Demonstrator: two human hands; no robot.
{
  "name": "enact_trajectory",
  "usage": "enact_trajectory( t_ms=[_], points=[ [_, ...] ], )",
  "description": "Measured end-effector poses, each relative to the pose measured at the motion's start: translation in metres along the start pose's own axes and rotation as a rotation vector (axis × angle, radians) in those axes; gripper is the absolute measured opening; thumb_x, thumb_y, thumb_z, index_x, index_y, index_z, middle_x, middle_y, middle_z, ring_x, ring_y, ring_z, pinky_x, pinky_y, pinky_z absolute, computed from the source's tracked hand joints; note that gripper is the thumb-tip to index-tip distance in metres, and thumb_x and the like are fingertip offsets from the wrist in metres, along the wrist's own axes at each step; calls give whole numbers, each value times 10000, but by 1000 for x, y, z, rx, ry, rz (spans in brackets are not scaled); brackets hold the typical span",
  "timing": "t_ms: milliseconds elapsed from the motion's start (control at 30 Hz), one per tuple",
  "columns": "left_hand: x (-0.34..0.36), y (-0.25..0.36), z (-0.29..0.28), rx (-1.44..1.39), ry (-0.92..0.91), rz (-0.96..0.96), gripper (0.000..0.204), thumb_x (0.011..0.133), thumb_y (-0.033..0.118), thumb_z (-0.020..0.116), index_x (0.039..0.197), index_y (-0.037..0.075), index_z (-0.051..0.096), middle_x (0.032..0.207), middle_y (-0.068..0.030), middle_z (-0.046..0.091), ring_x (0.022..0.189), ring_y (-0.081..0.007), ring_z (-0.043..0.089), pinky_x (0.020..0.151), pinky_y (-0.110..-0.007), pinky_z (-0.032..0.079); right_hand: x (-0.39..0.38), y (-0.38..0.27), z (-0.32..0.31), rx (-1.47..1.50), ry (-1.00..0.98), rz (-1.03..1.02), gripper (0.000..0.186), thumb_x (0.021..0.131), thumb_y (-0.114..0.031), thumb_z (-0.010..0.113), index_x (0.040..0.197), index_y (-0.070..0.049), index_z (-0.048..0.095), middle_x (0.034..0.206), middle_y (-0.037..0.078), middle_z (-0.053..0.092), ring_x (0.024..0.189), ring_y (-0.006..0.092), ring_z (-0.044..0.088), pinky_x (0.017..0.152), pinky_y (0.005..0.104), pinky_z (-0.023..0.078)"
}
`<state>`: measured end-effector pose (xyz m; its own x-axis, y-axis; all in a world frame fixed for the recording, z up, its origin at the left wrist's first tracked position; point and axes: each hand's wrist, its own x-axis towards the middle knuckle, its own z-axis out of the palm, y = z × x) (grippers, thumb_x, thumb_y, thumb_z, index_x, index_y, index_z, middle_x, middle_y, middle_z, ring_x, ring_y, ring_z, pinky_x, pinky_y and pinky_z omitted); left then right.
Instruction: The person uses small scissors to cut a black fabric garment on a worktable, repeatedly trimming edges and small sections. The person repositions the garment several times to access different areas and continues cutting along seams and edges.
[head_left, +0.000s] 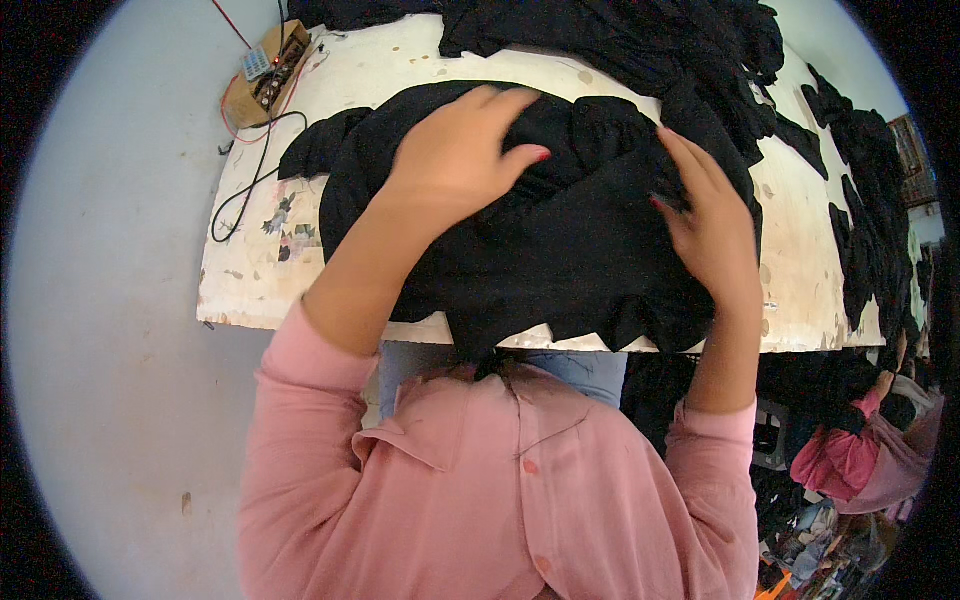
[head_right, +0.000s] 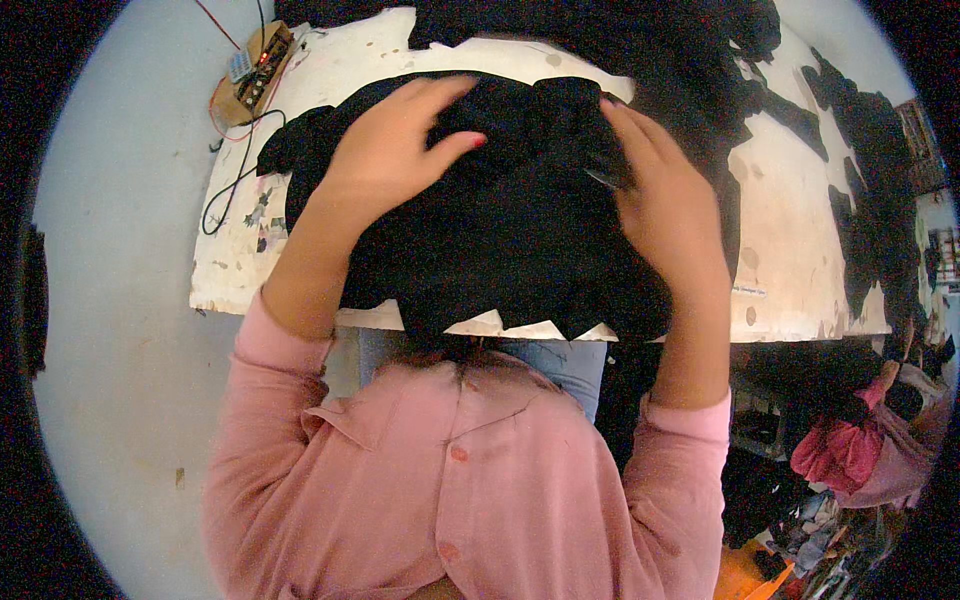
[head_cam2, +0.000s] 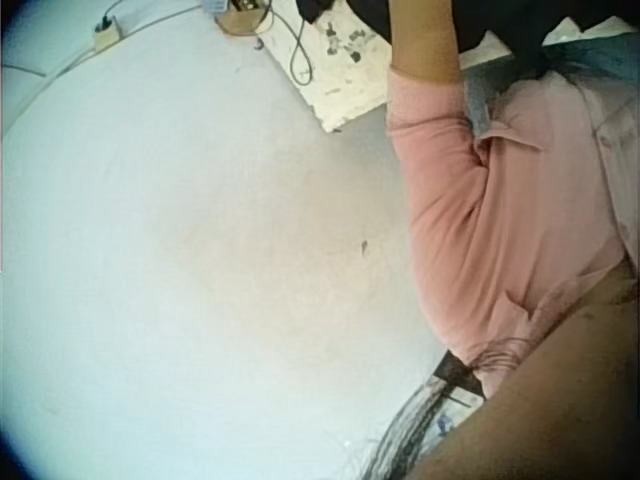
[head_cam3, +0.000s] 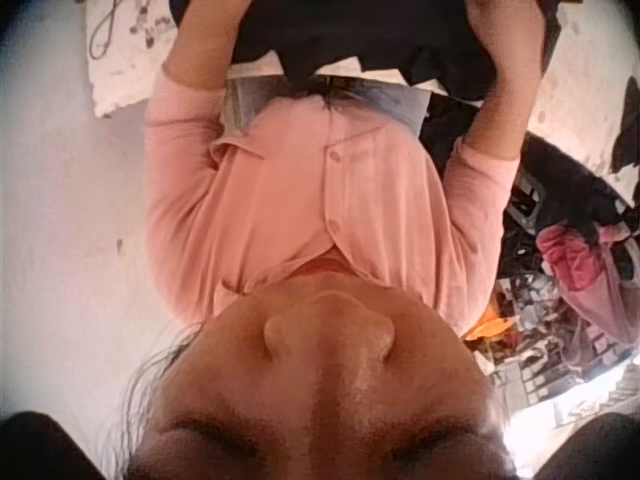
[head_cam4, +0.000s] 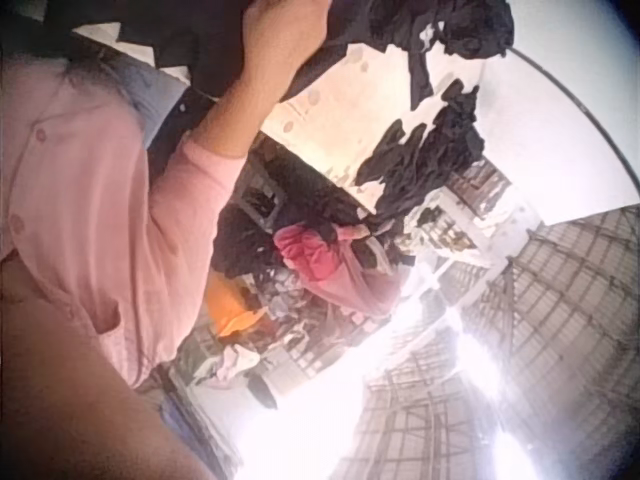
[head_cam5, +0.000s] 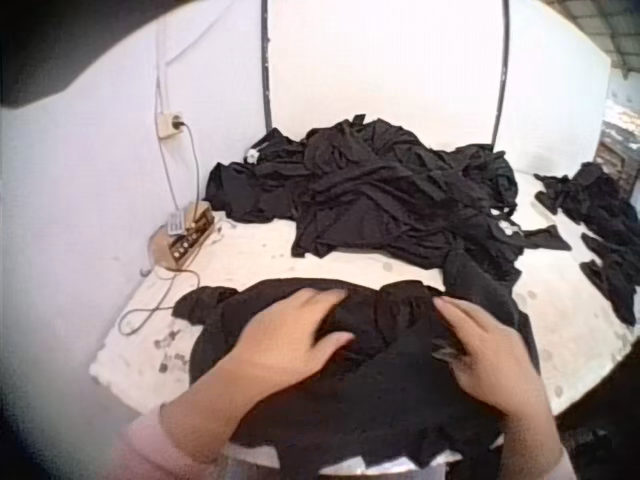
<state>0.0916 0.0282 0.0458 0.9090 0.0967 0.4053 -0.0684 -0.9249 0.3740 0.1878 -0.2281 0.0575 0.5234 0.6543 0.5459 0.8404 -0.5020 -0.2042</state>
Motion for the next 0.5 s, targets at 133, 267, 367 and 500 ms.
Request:
enact_trajectory(
  t_ms=[133, 267, 367, 500],
  points=[
    [33, -14, 43, 155, -448, -59, 299, 847, 301, 640, 1083, 119, 660, 1045, -145, 635, 1012, -340, 606, 850, -437, 506, 19, -4, 13, -125, -205, 81, 287, 724, 29, 666, 991, -65, 619, 972, 122, 620, 882, 345, 618, 732, 394, 507],
    [44, -43, 47, 39, 38, -118, 236, 855, 250, 614, 983, 60, 673, 954, -177, 640, 929, -373, 613, 824, -452, 497, -37, 17, -29, -72, -179, 139, 171, 697, 13, 668, 844, -22, 588, 811, 166, 543, 798, 366, 588, 656, 389, 477],
    [50, -52, 36, -12, 133, -131, 224, 836, 187, 638, 1009, 47, 662, 994, -187, 623, 889, -385, 616, 796, -439, 499, -68, 30, -67, -75, -452, 200, 195, 704, 0, 692, 889, -3, 629, 784, 143, 571, 732, 306, 601, 614, 357, 456],
    [45, -30, 28, -377, 246, -66, 328, 852, 69, 611, 1179, 94, 589, 1111, -115, 581, 828, -250, 648, 785, -357, 517, -48, 9, -91, 200, -334, 320, 254, 707, -45, 721, 953, -14, 668, 836, 133, 639, 770, 284, 636, 661, 355, 486]
  ],
)
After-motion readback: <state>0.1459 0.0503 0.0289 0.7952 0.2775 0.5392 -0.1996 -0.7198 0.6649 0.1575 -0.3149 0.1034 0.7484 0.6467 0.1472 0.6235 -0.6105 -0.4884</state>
